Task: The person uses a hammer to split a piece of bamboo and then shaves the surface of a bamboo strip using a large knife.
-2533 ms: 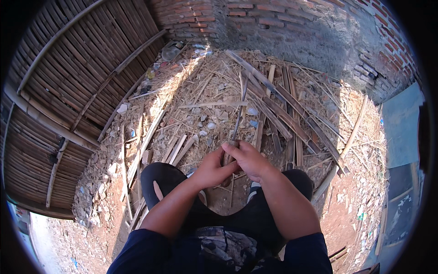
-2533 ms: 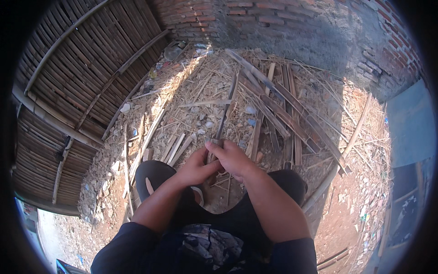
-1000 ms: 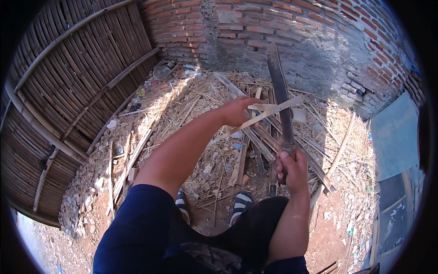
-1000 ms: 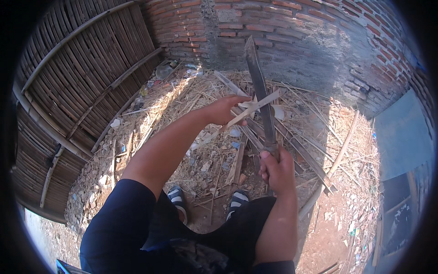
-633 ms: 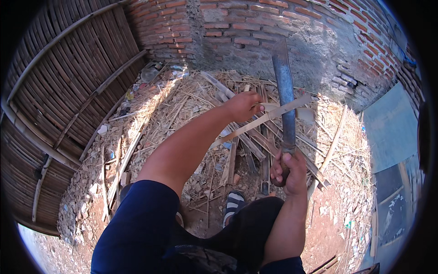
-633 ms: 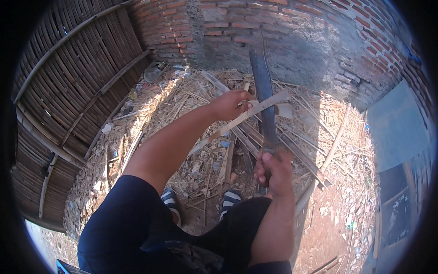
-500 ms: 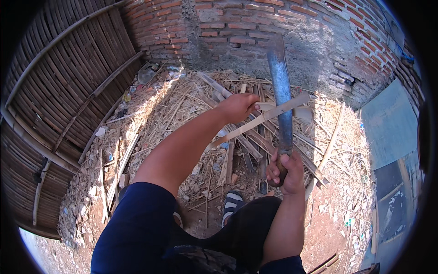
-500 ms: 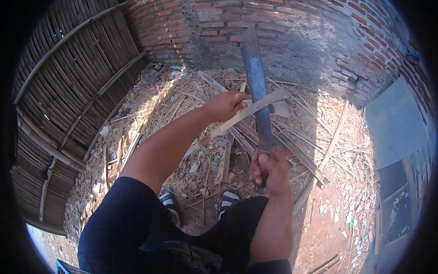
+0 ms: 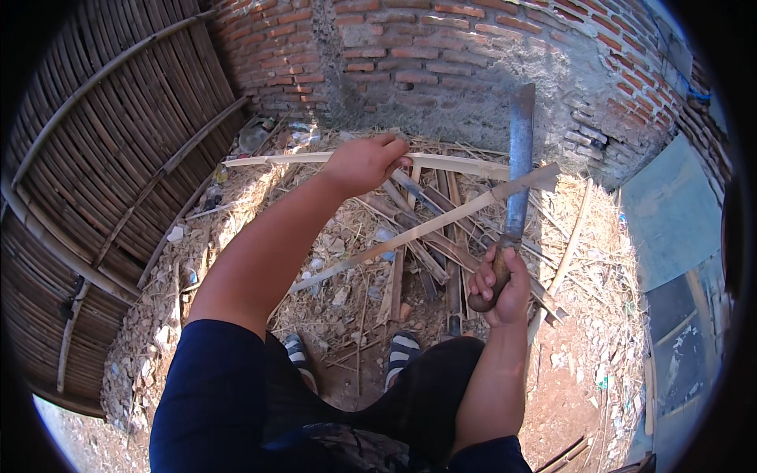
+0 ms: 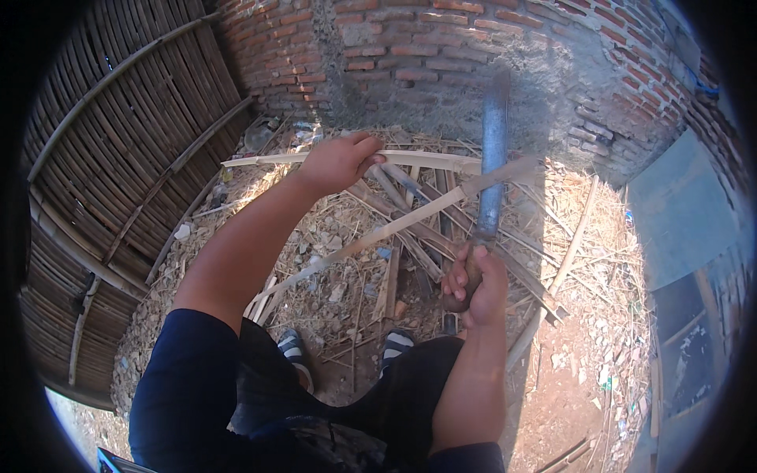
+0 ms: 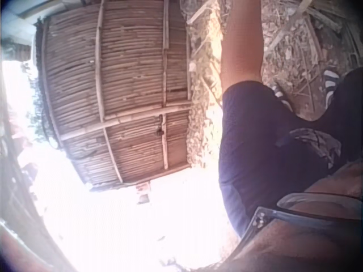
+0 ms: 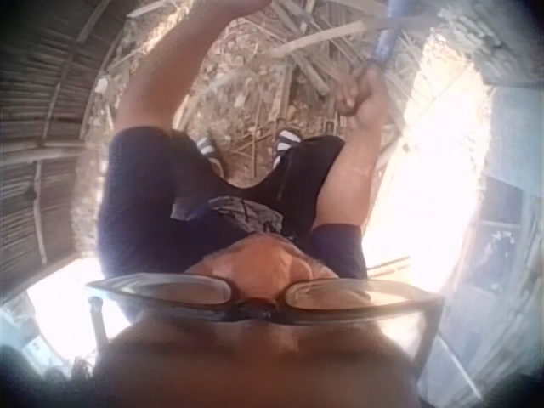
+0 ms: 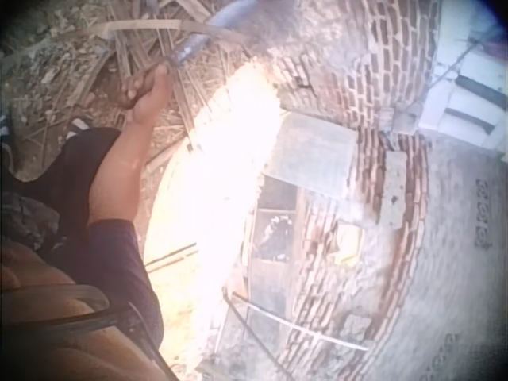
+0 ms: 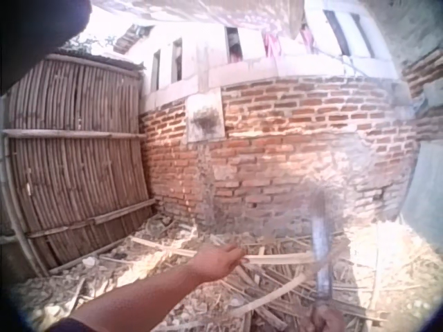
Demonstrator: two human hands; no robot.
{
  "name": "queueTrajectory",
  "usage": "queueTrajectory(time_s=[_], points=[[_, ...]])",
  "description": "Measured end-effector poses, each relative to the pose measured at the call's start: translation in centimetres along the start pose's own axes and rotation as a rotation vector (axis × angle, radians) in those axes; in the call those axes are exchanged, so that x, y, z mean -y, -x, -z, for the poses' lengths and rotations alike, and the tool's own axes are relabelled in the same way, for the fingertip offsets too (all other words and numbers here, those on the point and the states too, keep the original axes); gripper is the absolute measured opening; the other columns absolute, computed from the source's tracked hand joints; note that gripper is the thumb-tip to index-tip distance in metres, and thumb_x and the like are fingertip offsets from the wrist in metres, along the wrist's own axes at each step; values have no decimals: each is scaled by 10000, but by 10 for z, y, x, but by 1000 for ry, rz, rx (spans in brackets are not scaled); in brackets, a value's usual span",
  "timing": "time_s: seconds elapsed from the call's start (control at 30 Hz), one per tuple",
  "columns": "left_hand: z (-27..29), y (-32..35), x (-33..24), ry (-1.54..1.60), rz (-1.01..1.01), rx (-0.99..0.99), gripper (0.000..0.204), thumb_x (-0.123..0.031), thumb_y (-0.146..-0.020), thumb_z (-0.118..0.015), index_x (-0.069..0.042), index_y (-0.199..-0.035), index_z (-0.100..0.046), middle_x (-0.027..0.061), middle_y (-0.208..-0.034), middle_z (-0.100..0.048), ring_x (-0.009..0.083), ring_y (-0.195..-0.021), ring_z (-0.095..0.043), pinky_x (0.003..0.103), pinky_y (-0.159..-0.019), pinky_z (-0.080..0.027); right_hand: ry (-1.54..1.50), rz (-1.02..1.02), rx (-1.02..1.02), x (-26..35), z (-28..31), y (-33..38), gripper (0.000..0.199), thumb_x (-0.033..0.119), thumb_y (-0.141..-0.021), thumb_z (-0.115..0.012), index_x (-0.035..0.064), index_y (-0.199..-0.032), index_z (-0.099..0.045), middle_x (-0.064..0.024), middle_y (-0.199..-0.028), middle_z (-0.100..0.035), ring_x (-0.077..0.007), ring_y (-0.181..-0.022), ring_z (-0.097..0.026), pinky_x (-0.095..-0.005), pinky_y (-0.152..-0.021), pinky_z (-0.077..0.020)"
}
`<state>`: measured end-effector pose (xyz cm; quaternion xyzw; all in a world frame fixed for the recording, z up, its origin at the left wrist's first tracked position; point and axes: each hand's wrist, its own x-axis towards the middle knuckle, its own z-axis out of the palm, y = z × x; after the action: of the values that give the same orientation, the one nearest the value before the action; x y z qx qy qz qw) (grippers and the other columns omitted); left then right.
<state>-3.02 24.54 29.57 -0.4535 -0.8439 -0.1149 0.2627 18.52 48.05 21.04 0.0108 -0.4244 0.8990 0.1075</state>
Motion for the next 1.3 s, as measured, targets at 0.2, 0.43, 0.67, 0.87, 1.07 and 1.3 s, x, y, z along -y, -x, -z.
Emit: queueTrajectory(time_s=[0.2, 0.43, 0.67, 0.87, 1.07, 1.3], points=[[76, 24, 20, -277, -28, 30, 210, -314, -956, -599, -120, -1033, -580, 69, -907, -683, 335, -813, -680, 473, -661, -531, 601, -44, -192, 0, -4, -4, 239, 263, -934, -673, 47, -908, -573, -23, -650, -556, -112, -485, -500, -322, -547, -459], [143, 62, 24, -395, 128, 246, 187, -308, -962, -586, -126, -1000, -609, 75, -899, -689, 325, -856, -680, 479, -720, -530, 1125, 316, -2, -13, -7, -14, 279, 268, -893, -734, 25, -986, -633, -12, -683, -562, -68, -564, -513, -247, -501, -408], [185, 97, 39, -293, 279, 265, 186, -291, -989, -563, -122, -1042, -619, 116, -890, -676, 338, -861, -670, 478, -734, -518, 290, -296, 255, -5, -15, -10, 293, 273, -884, -751, 30, -976, -617, -7, -646, -553, -74, -460, -472, -239, -463, -389], [208, 122, 56, -411, 331, 230, 168, -240, -968, -575, -87, -1028, -606, 147, -875, -660, 373, -867, -655, 498, -751, -509, 637, -197, 191, -14, -17, -15, 312, 315, -891, -729, 31, -940, -607, -7, -609, -519, -64, -420, -421, -214, -416, -340], [221, 125, 74, -570, 405, 197, 234, -335, -1010, -510, -127, -1024, -617, 119, -877, -666, 356, -902, -662, 504, -758, -514, 670, -243, 155, -12, -21, -15, 296, 321, -897, -725, 60, -880, -586, -4, -607, -521, -62, -420, -420, -219, -412, -338], [256, 187, 119, -708, 718, 172, 244, -328, -1024, -480, -125, -1078, -603, 150, -968, -645, 377, -968, -646, 507, -820, -509, 613, 39, -438, -13, 9, -36, 296, 336, -959, -644, 74, -861, -550, 10, -626, -479, -79, -482, -439, -240, -431, -349]])
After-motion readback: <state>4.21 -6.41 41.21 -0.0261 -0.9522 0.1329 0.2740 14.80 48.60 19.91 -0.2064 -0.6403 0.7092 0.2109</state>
